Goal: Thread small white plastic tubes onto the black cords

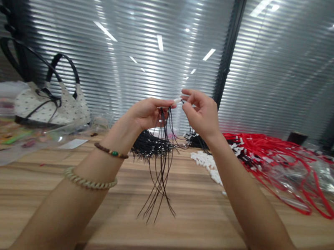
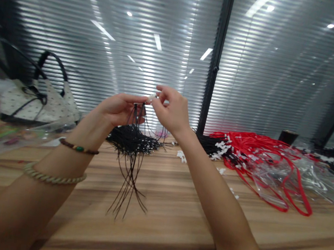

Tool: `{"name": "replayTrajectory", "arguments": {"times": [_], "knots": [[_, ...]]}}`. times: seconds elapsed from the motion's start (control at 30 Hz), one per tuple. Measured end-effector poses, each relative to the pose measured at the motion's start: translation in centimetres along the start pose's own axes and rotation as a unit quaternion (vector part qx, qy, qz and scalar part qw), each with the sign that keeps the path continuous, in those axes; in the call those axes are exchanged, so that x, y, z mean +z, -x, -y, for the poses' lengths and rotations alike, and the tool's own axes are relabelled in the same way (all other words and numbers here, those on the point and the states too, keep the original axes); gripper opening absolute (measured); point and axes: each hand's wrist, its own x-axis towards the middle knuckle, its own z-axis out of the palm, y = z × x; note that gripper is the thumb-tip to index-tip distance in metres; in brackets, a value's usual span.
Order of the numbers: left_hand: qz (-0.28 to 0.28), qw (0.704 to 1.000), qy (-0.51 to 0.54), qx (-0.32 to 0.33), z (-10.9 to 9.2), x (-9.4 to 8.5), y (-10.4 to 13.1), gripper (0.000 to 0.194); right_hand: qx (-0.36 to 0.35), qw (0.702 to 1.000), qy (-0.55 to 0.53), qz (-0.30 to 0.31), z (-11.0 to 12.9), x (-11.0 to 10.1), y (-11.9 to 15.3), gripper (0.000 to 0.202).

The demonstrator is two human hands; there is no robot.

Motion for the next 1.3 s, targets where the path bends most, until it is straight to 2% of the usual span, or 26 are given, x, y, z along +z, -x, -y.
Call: {"name": "replayTrajectory", "arguments": {"times": [0.17, 0.37, 0.63, 0.9, 1.1, 1.3], "knots": [[-0.007, 1.000, -0.008, 0.000, -0.1, 0.3, 0.3, 0.019, -0.013, 1.000, -0.028, -0.008, 0.0, 0.3, 0.2, 0.015], [-0.007, 1.000, -0.008, -0.005, -0.1, 0.4, 0.5, 0.024, -0.004, 1.000, -0.009, 0.023, -0.7, 0.4, 0.2, 0.016], [0.012, 1.000, -0.019, -0.001, -0.1, 0.3, 0.4, 0.017, -0.034, 0.999, 0.013, 0.028, -1.3, 0.5, 0.2, 0.014], [0.018, 0.999, -0.020, 0.029, 0.4, -0.3, -0.3, 0.009, 0.008, 0.999, -0.021, 0.048, -1.3, 0.2, 0.5, 0.017], [0.013, 0.999, -0.030, 0.031, 0.3, 0.1, 0.1, 0.010, 0.041, 0.998, -0.047, 0.016, -1.2, 0.2, 0.3, 0.020], [0.005, 0.998, -0.040, 0.042, 0.2, 0.7, 0.5, 0.014, 0.025, 0.999, -0.047, 0.010, -1.5, 0.3, 0.2, 0.023]]}}
